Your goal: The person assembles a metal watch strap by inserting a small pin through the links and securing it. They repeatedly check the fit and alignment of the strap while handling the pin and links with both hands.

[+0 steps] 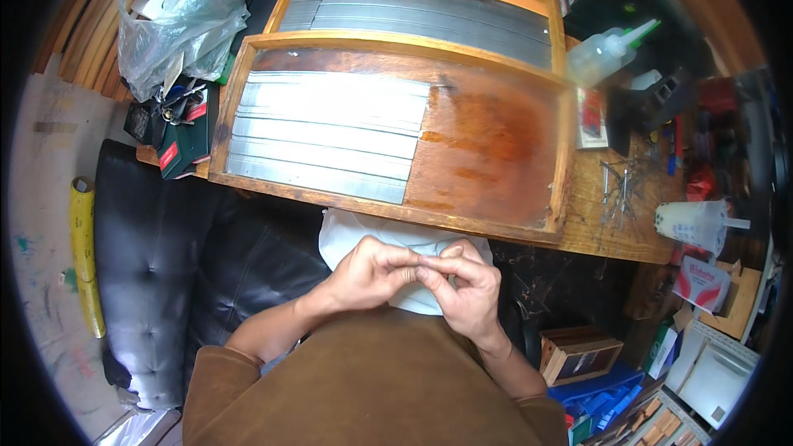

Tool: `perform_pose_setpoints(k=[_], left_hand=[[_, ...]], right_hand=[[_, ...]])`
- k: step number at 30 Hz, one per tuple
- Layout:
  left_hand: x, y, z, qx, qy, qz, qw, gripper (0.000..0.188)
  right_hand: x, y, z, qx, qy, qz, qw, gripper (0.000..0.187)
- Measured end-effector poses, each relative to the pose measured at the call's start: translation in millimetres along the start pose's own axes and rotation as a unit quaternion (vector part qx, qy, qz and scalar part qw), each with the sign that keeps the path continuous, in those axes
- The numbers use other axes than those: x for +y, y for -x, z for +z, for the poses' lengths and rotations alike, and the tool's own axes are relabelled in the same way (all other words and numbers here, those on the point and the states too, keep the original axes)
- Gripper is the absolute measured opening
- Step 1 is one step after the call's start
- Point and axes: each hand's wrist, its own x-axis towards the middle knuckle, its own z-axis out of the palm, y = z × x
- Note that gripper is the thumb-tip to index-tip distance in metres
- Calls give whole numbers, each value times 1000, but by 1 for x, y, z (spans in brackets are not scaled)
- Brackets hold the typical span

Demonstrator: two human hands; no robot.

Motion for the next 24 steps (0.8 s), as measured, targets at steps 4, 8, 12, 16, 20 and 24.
perform_pose_setpoints(k=[4,8,12,16,20,24], left_hand=[[-5,12,2,35,-86,120,988,32],[-7,13,7,60,-88,163,981,36],[-15,14,10,75,-87,163,980,35],[-18,15,10,84,-86,161,980,34],[-14,15,9,86,-95,162,978,34],[-15,14,8,88,-97,175,976,34]], right_hand=[[-14,1,-3,-37,-3,-41,998,25],[-13,-5,-8,-68,4,-61,996,22],[-6,-11,-9,-76,2,-57,995,23],[-5,-14,-9,-84,-8,-42,996,22],[-5,-15,-8,-85,-5,-45,995,22],[-5,-12,-4,-61,15,-70,996,24]])
